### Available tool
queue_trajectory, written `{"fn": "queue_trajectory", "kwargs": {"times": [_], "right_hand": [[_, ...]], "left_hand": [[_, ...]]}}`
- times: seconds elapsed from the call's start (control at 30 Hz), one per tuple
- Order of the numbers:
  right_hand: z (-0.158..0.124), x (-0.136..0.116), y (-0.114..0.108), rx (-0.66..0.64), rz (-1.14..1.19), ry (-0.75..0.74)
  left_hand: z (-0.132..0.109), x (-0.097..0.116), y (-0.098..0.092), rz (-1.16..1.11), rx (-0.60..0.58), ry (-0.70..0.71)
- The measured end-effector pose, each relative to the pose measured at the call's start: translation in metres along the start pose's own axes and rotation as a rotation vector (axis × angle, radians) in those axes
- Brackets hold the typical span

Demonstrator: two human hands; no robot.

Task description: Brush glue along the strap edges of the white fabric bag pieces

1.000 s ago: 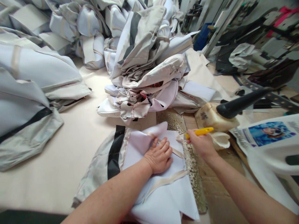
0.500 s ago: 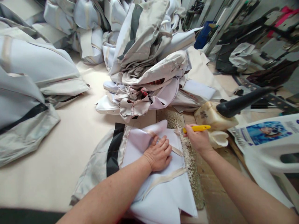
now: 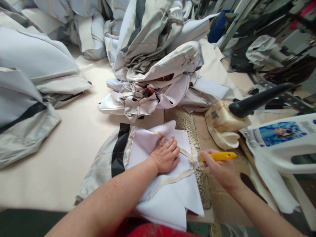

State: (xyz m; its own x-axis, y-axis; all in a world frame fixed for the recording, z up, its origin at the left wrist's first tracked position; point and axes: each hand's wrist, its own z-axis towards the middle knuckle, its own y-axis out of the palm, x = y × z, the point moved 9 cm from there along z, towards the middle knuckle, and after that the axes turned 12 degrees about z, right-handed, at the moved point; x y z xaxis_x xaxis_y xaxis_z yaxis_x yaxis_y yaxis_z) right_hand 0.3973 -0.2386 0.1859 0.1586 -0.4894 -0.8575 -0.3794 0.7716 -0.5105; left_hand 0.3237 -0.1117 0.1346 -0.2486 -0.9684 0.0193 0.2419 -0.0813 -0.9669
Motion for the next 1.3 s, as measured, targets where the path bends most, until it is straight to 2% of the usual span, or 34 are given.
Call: {"fn": "queue_trajectory", "kwargs": {"times": [0.13,0.23,0.3,0.47,0.63,0.73,0.87,0.97,1.1,1.17,1.3], "right_hand": [[-0.001,0.002,0.006,-0.046,-0.027,-0.150],[0.002,0.008,0.001,0.027,-0.065,-0.208],[0.001,0.008,0.001,0.031,-0.065,-0.223],[-0.017,0.003,0.004,-0.076,-0.054,-0.145],[-0.016,-0.010,-0.002,-0.012,-0.070,-0.191],[-0.016,-0.002,0.005,-0.053,-0.051,-0.181],[-0.032,0.011,0.011,-0.146,-0.005,-0.106],[-0.034,0.008,0.005,-0.116,-0.022,-0.083],[-0.025,0.002,0.001,-0.036,-0.033,-0.136],[-0.028,0.007,0.006,-0.074,-0.030,-0.123],[-0.052,0.015,0.011,-0.171,-0.028,-0.034]], "left_hand": [[0.001,0.000,-0.001,0.004,-0.006,-0.011],[0.001,0.000,-0.001,0.009,-0.014,-0.010],[0.001,0.000,-0.001,0.010,-0.013,-0.008],[0.002,0.001,-0.002,0.009,-0.006,-0.002],[0.002,0.001,-0.002,-0.001,-0.010,-0.004],[0.001,0.001,-0.001,-0.007,-0.016,-0.008],[0.001,0.002,0.000,-0.014,-0.020,-0.005],[0.001,0.002,0.000,-0.021,-0.031,-0.007],[0.002,0.001,-0.001,-0.026,-0.040,-0.017],[0.003,0.002,-0.002,-0.021,-0.040,-0.016],[0.002,0.004,-0.003,-0.018,-0.037,-0.015]]}}
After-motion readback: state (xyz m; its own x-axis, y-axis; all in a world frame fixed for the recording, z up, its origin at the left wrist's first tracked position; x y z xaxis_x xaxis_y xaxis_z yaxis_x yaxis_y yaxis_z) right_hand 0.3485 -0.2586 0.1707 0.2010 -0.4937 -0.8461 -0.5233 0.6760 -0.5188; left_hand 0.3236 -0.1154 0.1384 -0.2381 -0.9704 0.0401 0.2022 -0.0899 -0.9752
